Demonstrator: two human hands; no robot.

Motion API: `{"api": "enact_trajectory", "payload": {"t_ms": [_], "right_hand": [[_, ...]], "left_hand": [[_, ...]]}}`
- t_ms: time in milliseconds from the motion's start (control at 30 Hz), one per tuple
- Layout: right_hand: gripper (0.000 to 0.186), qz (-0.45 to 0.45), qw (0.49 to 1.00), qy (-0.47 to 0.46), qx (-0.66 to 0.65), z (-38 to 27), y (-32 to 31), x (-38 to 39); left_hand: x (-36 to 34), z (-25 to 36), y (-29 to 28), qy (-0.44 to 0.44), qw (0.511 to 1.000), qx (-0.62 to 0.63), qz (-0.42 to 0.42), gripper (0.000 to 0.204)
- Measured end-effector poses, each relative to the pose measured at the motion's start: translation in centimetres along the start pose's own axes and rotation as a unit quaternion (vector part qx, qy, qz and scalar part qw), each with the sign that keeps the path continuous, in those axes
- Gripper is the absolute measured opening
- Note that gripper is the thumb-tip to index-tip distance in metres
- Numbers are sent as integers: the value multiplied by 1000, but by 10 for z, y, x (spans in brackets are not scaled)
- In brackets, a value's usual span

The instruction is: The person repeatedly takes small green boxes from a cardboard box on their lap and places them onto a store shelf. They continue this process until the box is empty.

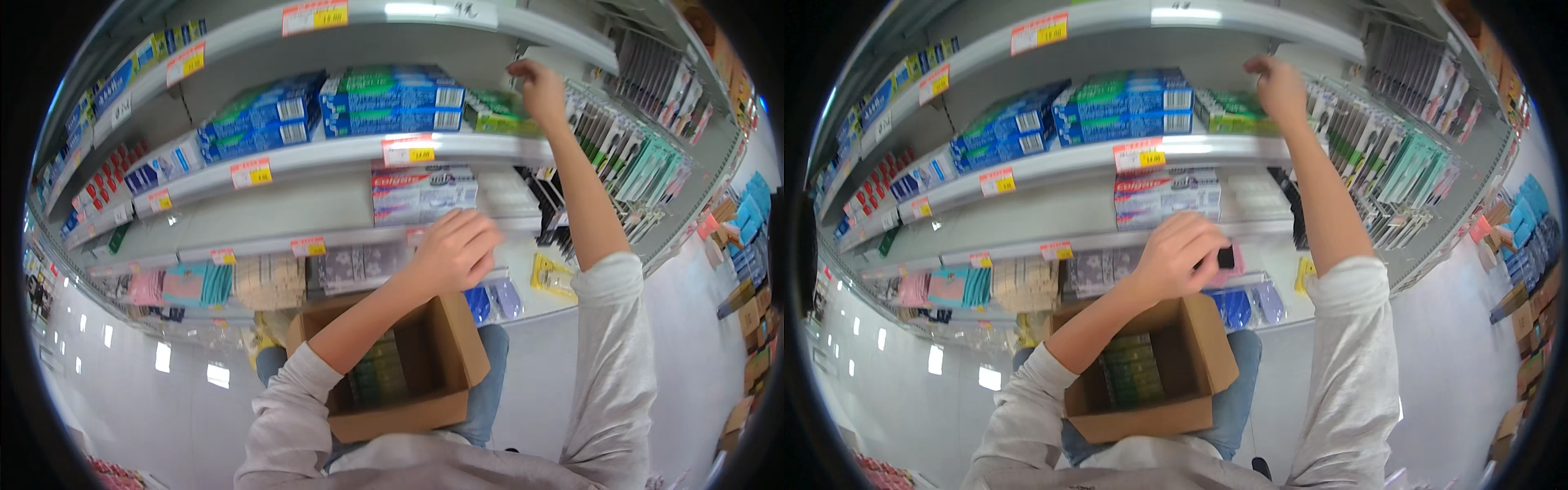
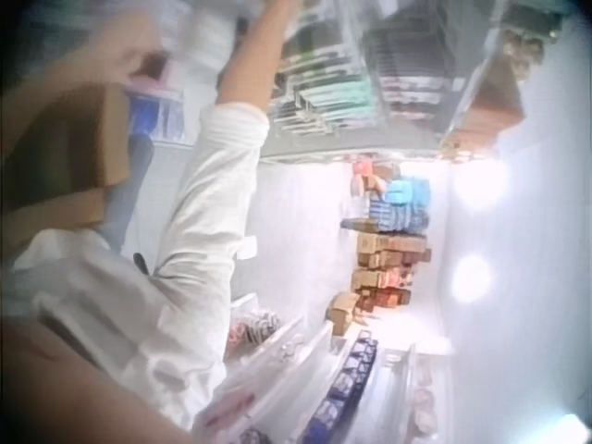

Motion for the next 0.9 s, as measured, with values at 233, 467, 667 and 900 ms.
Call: {"api": "enact_trajectory", "payload": {"t_ms": [233, 467, 667, 900], "right_hand": [[22, 29, 977, 18, -212, -112, -17, 167], [22, -378, 821, 165, -393, -186, 155, 372], [25, -621, 729, 147, -247, -207, 222, 516], [34, -658, 693, 176, -236, -193, 218, 535]], "left_hand": [[193, -28, 91, -302, 904, 78, -294, 7], [424, -40, 190, -408, 580, 61, -702, 33], [535, -86, 186, -547, 608, -57, -572, 42], [587, -88, 170, -583, 691, -141, -404, 56]]}}
Point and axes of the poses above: each hand's wrist, its own x-axis away from the middle knuckle, its own y-axis out of the palm, z = x × y, the point moved 10 cm from there along -x, towards the middle knuckle, and after that the axes turned 10 degrees about -z, right-handed, at the moved point
